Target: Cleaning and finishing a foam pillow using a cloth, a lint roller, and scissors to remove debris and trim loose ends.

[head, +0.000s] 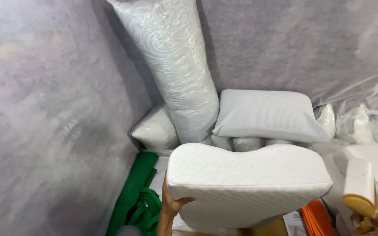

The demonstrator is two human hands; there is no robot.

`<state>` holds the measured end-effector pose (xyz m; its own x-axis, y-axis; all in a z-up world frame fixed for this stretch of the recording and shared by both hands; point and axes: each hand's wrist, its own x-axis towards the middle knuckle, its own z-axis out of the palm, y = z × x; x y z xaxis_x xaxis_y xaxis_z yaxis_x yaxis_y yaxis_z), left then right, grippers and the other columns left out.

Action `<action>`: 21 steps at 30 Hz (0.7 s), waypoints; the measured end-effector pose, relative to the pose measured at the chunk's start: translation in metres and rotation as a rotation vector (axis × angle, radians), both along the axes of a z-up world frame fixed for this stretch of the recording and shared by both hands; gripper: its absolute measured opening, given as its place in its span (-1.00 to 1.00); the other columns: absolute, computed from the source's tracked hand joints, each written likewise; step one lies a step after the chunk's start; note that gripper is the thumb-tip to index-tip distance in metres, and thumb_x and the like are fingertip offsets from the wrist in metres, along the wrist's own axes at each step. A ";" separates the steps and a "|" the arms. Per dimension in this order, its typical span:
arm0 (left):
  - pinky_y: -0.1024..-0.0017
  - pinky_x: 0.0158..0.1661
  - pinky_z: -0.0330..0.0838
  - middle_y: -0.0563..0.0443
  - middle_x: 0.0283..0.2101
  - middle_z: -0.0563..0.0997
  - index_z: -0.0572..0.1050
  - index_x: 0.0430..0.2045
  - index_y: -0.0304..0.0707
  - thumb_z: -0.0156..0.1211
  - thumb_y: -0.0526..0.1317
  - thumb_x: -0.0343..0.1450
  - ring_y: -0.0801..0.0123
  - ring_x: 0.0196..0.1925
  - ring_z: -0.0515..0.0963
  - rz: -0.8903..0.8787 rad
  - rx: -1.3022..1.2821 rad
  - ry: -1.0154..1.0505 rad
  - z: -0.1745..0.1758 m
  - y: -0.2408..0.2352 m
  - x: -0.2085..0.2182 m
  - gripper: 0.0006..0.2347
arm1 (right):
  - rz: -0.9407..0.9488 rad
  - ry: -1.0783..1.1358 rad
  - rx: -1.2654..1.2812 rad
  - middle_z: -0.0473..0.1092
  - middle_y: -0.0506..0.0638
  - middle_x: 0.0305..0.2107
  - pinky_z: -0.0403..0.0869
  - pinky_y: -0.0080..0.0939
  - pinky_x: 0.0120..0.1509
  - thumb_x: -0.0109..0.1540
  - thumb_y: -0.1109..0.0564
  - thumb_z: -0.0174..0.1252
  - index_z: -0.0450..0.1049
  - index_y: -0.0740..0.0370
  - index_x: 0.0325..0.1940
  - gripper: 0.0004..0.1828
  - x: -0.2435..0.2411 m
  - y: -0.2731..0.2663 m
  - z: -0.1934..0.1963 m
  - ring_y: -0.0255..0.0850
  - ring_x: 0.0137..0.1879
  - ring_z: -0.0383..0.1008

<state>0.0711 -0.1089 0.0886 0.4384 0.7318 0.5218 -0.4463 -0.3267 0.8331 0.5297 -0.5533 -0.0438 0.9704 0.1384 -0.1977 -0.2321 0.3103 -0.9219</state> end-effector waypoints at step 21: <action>0.28 0.10 0.47 -0.13 0.15 0.55 0.25 0.24 -0.31 0.55 0.16 0.13 0.19 0.14 0.56 -0.082 0.159 0.049 0.078 -0.019 -0.023 -0.13 | 0.867 -1.822 -0.505 0.48 -0.07 -0.17 0.51 -0.23 -0.18 0.34 0.05 0.05 0.46 0.05 0.26 -0.61 -0.272 0.206 0.381 -0.23 -0.25 0.59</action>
